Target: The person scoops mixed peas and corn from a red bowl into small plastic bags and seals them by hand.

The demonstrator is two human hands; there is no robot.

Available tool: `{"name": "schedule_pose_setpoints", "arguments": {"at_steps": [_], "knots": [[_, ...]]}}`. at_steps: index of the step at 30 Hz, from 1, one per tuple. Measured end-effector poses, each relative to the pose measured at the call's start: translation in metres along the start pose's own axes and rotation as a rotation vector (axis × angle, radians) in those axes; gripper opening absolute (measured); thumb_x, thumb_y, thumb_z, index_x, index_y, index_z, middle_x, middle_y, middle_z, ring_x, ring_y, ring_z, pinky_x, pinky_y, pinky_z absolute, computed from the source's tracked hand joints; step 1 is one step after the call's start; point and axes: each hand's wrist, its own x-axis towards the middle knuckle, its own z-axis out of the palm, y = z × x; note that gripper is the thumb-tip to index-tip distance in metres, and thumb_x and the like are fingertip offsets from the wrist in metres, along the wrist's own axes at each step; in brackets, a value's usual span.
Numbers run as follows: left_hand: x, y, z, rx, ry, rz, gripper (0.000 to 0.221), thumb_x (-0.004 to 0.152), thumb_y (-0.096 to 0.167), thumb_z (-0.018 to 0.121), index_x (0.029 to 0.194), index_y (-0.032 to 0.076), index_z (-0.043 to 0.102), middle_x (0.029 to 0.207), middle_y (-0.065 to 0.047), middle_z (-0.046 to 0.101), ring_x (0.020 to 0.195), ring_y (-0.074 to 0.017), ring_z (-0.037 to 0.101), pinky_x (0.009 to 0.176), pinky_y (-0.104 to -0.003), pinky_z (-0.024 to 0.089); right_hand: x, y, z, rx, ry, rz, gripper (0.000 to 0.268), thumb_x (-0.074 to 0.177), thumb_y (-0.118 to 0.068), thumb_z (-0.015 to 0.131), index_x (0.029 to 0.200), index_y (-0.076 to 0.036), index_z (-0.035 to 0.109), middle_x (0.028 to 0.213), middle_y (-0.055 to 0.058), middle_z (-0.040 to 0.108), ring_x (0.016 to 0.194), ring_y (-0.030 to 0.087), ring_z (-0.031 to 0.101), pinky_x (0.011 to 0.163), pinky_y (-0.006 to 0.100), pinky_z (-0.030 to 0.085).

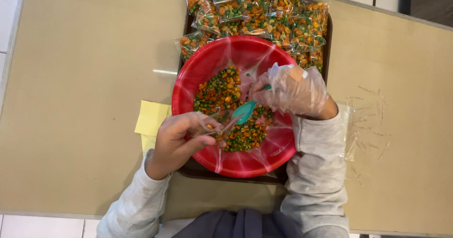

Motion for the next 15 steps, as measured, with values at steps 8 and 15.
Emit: {"name": "schedule_pose_setpoints", "arguments": {"at_steps": [8, 15], "knots": [[-0.001, 0.005, 0.001, 0.072, 0.003, -0.017, 0.026, 0.086, 0.020, 0.079, 0.102, 0.000, 0.072, 0.076, -0.011, 0.076, 0.066, -0.0240, 0.074, 0.065, -0.035, 0.060, -0.041, 0.010, -0.016, 0.853, 0.360, -0.003, 0.018, 0.083, -0.027, 0.081, 0.099, -0.022, 0.082, 0.052, 0.006, 0.064, 0.040, 0.015, 0.062, 0.037, 0.022, 0.052], [0.003, 0.010, 0.004, 0.354, -0.141, -0.034, 0.036, 0.088, 0.038, 0.071, 0.105, 0.007, 0.068, 0.096, -0.005, 0.075, 0.073, -0.0163, 0.067, 0.066, -0.029, 0.051, -0.126, -0.032, -0.038, 0.923, 0.829, 0.048, 0.013, 0.096, -0.008, 0.072, 0.099, 0.004, 0.075, 0.074, 0.015, 0.071, 0.055, 0.016, 0.063, 0.043, 0.024, 0.048]]}}
